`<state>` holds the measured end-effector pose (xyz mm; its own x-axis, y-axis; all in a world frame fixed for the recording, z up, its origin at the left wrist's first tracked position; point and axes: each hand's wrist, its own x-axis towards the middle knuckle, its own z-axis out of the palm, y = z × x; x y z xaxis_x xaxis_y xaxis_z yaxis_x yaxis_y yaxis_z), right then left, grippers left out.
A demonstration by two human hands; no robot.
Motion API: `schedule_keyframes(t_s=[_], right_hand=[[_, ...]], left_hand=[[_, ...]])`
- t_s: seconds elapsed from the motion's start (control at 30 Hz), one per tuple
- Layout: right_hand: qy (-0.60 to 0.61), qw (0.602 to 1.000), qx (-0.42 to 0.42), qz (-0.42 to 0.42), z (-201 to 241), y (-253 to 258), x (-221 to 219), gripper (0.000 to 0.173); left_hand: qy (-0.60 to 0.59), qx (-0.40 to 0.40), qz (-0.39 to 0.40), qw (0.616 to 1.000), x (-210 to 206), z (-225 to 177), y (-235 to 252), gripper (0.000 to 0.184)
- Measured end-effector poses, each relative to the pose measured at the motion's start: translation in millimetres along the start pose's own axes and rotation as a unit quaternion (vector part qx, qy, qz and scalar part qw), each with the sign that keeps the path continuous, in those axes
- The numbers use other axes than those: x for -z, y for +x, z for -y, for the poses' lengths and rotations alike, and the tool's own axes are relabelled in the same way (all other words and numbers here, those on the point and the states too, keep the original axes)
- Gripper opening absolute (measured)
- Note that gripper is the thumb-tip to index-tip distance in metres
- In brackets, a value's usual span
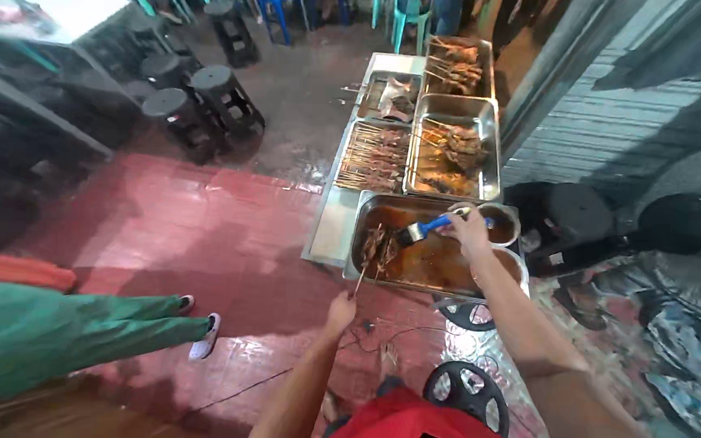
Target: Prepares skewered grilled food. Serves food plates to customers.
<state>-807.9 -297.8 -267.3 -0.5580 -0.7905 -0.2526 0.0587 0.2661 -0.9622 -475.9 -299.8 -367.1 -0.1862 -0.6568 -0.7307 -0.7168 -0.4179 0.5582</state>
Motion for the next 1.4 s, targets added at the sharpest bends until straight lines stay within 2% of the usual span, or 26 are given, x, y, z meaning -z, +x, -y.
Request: schedule_keyframes(t_s=[0.1, 0.2, 0.3, 0.4, 0.5, 0.57, 0.63, 0.73, 0.83, 0.9, 0.93, 1.07, 1.2, 1.3, 1.4], right_hand=[[-0.042, 0.994, -0.042, 0.087, -39, 27, -44, 0.029], [-0.155, 0.983, -0.036, 0.093, -49, 41, -54, 0.029], [-0.212, 0.972, 0.058, 0.08, -27, 37, -59, 0.026], [-0.227, 0.955, 0.141, 0.13, -20, 24, -83, 0.024], [-0.26, 0.941, 0.068, 0.203, -23, 18, -113, 0.027], [-0.277, 0.941, 0.041, 0.189, -26, 26, -112, 0.03], [-0.29, 0.944, 0.073, 0.138, -21, 45, -94, 0.035], [-0.323, 0.937, 0.103, 0.083, -4, 82, -95, 0.04], [-0.439, 0.883, 0.109, 0.123, -17, 101, -99, 0.039], [-0.467, 0.863, 0.109, 0.161, -18, 99, -106, 0.037], [-0.462, 0.863, 0.109, 0.172, -12, 95, -109, 0.036], [-0.366, 0.906, 0.114, 0.177, 11, 68, -117, 0.035], [-0.37, 0.897, 0.059, 0.235, 0, 62, -131, 0.034], [-0.335, 0.926, 0.057, 0.167, 5, 76, -118, 0.034], [-0.259, 0.961, 0.068, 0.073, 15, 92, -96, 0.035]], left_hand=[[-0.031, 0.018, 0.013, 0.999, -3, 0, 0, 0.039], [0.011, 0.01, 0.024, 1.0, -2, -6, -3, 0.039], [0.049, 0.005, 0.02, 0.999, -4, -11, -3, 0.037], [0.093, -0.003, 0.009, 0.996, -5, -18, -5, 0.036], [0.131, -0.014, -0.002, 0.991, 0, -30, -7, 0.035], [0.14, -0.023, 0.0, 0.99, -2, -28, -7, 0.034], [0.142, -0.039, 0.0, 0.989, -4, -27, -14, 0.035], [0.131, -0.024, -0.001, 0.991, 4, -28, -18, 0.04], [0.154, -0.004, 0.02, 0.988, -3, -33, -14, 0.038], [0.186, 0.001, 0.03, 0.982, -4, -41, -15, 0.038], [0.2, 0.001, 0.032, 0.979, -5, -44, -18, 0.038], [0.24, 0.002, 0.034, 0.97, -8, -56, -25, 0.036], [0.267, 0.007, 0.036, 0.963, -12, -63, -25, 0.035], [0.257, -0.028, 0.038, 0.965, -10, -69, -28, 0.033], [0.152, -0.047, 0.038, 0.987, -4, -77, -25, 0.033]])
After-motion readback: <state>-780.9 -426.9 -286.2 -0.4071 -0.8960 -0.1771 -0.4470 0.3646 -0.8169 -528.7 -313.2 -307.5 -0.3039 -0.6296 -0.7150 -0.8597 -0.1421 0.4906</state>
